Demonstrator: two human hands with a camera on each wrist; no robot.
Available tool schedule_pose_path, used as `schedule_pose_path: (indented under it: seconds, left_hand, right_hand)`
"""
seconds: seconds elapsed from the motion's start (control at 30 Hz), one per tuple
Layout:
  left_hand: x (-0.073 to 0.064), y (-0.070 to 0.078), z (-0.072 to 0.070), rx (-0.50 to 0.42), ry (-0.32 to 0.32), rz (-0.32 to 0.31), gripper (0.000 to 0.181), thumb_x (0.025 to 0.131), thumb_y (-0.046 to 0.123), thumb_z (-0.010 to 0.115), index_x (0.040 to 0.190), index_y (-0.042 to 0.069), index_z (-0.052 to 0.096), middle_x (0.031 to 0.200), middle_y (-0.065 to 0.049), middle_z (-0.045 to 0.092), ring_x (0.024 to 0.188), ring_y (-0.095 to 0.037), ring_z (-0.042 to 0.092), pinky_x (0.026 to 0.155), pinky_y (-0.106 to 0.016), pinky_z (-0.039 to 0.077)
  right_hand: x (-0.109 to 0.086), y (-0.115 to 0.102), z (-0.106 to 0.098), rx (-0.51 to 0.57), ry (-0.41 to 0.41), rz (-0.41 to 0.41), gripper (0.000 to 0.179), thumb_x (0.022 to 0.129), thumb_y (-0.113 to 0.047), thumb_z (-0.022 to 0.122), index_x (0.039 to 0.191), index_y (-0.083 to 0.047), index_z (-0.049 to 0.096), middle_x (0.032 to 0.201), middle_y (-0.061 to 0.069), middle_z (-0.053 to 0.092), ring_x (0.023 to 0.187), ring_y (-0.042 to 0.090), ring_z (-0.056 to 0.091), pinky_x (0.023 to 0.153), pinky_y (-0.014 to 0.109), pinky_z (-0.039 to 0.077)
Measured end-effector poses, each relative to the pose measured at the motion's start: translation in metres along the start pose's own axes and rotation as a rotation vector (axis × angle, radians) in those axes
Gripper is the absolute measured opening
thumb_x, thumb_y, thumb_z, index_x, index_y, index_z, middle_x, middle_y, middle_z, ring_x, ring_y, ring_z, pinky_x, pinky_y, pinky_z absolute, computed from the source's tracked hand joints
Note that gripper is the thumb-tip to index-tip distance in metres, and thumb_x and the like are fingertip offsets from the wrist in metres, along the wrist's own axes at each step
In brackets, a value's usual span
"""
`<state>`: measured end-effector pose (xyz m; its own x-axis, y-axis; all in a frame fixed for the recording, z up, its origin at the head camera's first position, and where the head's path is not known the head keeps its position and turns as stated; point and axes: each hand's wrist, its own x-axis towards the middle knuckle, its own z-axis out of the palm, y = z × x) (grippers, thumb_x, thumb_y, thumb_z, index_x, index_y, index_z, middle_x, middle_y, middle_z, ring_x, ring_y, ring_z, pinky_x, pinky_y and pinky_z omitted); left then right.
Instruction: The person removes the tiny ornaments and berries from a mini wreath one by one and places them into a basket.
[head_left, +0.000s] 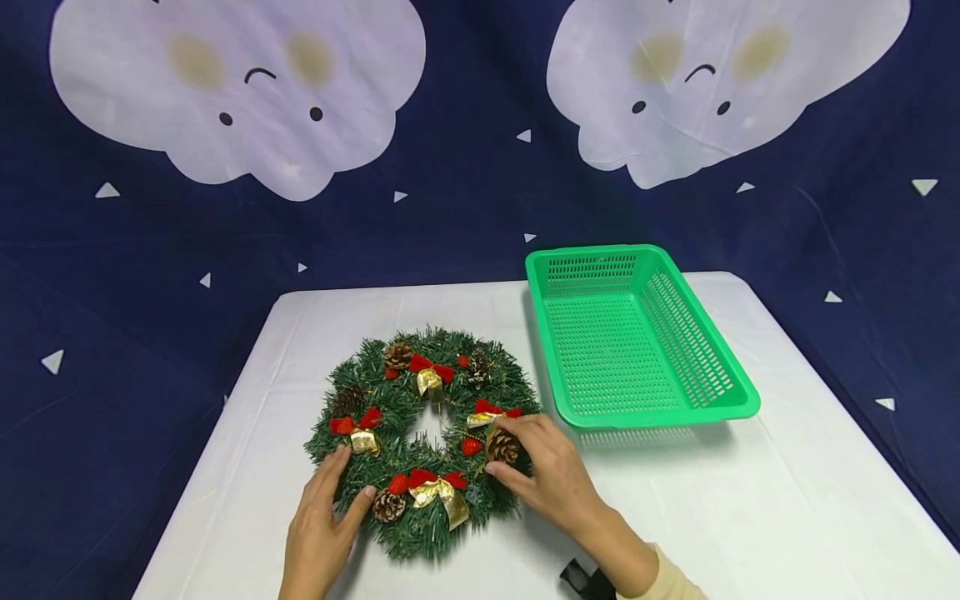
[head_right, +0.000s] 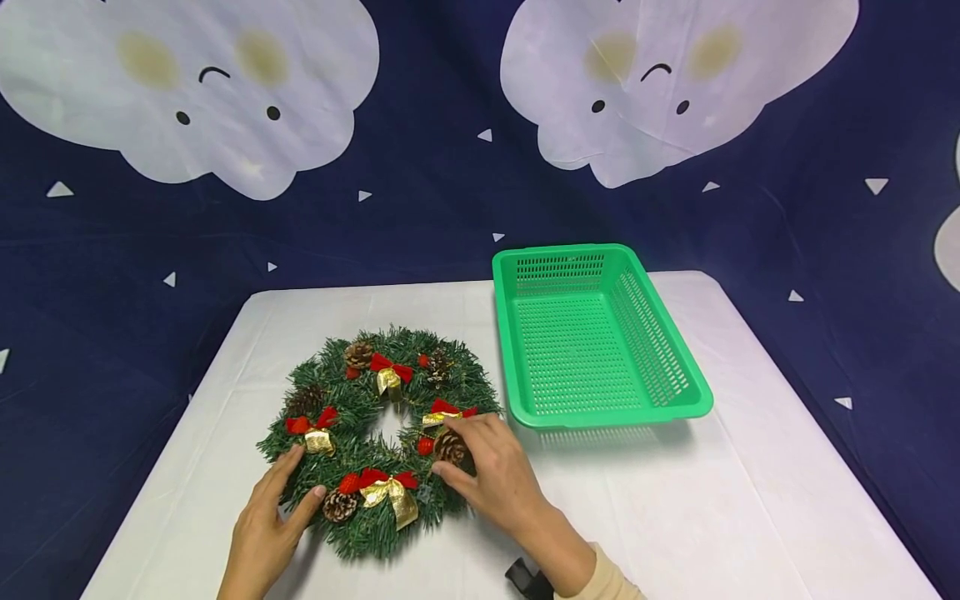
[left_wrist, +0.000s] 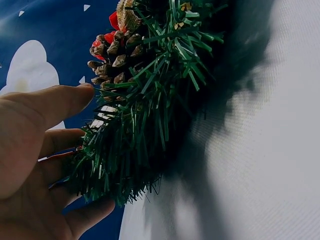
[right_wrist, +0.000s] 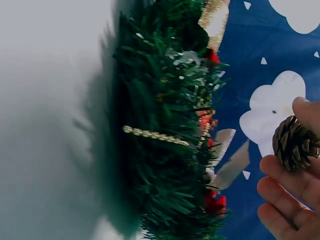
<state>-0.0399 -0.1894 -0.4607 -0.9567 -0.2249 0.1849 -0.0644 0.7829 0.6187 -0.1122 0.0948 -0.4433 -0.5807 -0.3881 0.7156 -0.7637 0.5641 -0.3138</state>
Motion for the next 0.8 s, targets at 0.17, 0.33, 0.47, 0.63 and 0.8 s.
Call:
schedule_pose_path:
  seconds: [0.17,0.33,0.47,0.63,0.8]
  left_hand:
    - [0.001,0.0,0.0,-0.001,0.001,0.005,0.062,0.088,0.031,0.067,0.142,0.011,0.044,0.147,-0.014,0.042,0.135,-0.038,0.036,0.1,-0.062,0.036]
    - [0.001,0.001,0.0,0.004,-0.002,0.004,0.062,0.088,0.031,0.067,0.142,0.01,0.044,0.147,-0.014,0.042,0.136,-0.038,0.036,0.1,-0.063,0.035]
    - [0.001,0.001,-0.001,0.001,-0.006,-0.005,0.062,0.088,0.031,0.067,0.142,0.01,0.044,0.147,-0.015,0.042,0.136,-0.038,0.036,0.1,-0.063,0.035]
    - [0.001,0.002,-0.001,0.001,-0.012,-0.015,0.062,0.088,0.032,0.066,0.142,0.011,0.044,0.147,-0.015,0.041,0.136,-0.038,0.035,0.101,-0.063,0.035]
    - [0.001,0.002,0.0,0.006,-0.025,-0.023,0.063,0.089,0.033,0.066,0.143,0.01,0.043,0.148,-0.015,0.041,0.136,-0.038,0.035,0.101,-0.064,0.035]
  right_hand:
    - [0.006,0.0,-0.007,0.012,0.018,0.004,0.056,0.077,-0.038,0.074,0.117,0.0,0.062,0.103,0.007,0.068,0.093,0.018,0.061,0.079,0.031,0.056]
    - [0.01,0.001,-0.013,0.018,0.033,0.015,0.055,0.08,-0.038,0.072,0.118,-0.001,0.062,0.105,0.01,0.069,0.095,0.021,0.063,0.08,0.034,0.057]
    - [0.013,0.004,-0.017,0.013,0.054,0.015,0.053,0.082,-0.039,0.069,0.117,0.0,0.062,0.104,0.011,0.07,0.095,0.022,0.064,0.081,0.035,0.057]
    - [0.016,0.01,-0.023,0.003,0.063,0.039,0.054,0.083,-0.041,0.067,0.117,0.0,0.062,0.104,0.011,0.07,0.094,0.022,0.064,0.083,0.032,0.056]
    - [0.017,0.017,-0.029,-0.005,0.066,0.077,0.054,0.08,-0.036,0.072,0.117,0.001,0.062,0.105,0.011,0.07,0.095,0.021,0.062,0.084,0.031,0.055]
